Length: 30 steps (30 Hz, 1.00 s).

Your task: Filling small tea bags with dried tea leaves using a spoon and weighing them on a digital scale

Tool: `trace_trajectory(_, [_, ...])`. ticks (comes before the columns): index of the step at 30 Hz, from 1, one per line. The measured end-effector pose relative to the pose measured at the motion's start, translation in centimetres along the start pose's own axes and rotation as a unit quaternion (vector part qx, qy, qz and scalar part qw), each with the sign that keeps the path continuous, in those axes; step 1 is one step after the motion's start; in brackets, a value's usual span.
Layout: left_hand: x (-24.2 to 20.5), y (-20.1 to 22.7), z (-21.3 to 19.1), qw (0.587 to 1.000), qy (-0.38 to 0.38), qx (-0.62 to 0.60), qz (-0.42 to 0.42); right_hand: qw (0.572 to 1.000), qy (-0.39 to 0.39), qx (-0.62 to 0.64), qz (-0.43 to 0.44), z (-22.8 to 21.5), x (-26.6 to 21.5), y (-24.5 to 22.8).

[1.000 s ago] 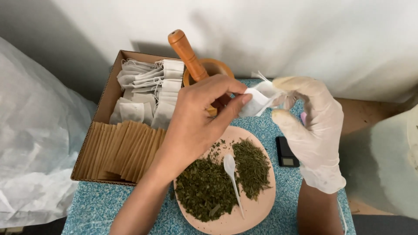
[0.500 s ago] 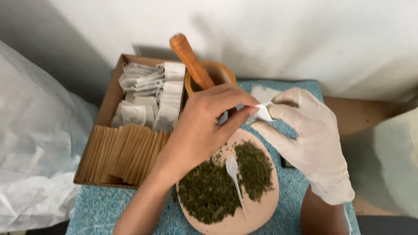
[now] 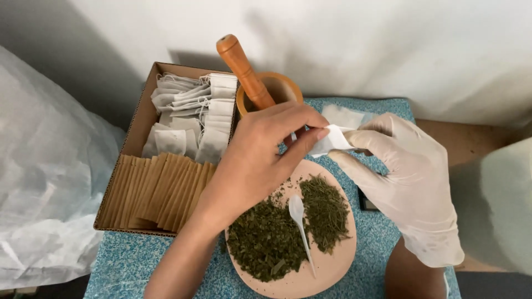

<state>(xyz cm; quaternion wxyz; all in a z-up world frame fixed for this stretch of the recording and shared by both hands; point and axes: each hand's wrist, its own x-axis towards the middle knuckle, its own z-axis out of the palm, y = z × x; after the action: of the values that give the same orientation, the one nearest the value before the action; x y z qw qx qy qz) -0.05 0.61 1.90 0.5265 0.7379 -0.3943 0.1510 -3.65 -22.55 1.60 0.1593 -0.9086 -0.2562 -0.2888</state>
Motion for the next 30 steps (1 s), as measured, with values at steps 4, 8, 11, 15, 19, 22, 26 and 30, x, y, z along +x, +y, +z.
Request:
trace_trajectory(4, [-0.3,-0.3,0.2,1.000,0.000,0.013,0.004,0.999,-0.036,-0.014,-0.021,-0.1,-0.5,1.0])
trace_trajectory(8, [0.0,-0.3,0.1,1.000,-0.001,0.011,0.006,0.997,-0.054,0.043,-0.047,0.3,0.1,1.1])
trace_trajectory(11, [0.0,-0.4,0.3,1.000,-0.005,0.004,-0.003,0.997,-0.051,0.044,-0.043,0.4,-0.1,1.2])
trace_trajectory(15, [-0.1,-0.5,0.2,1.000,-0.001,-0.008,-0.007,0.999,-0.033,0.018,-0.036,-0.1,0.2,0.9])
trace_trajectory(19, [-0.1,-0.9,0.4,1.000,-0.006,-0.010,-0.025,0.999,-0.030,0.018,-0.032,-0.1,0.3,0.6])
trace_trajectory(22, [-0.4,-1.9,0.8,0.998,-0.040,0.035,-0.033,0.997,-0.025,0.046,-0.053,0.0,0.5,0.6])
trace_trajectory(26, [0.0,-1.8,0.7,0.999,-0.039,0.003,0.026,0.996,-0.054,0.050,-0.043,0.0,0.8,0.5])
trace_trajectory(30, [-0.1,-0.9,-0.1,0.999,-0.025,0.005,0.022,0.996,-0.042,0.078,-0.004,-0.1,0.5,0.1])
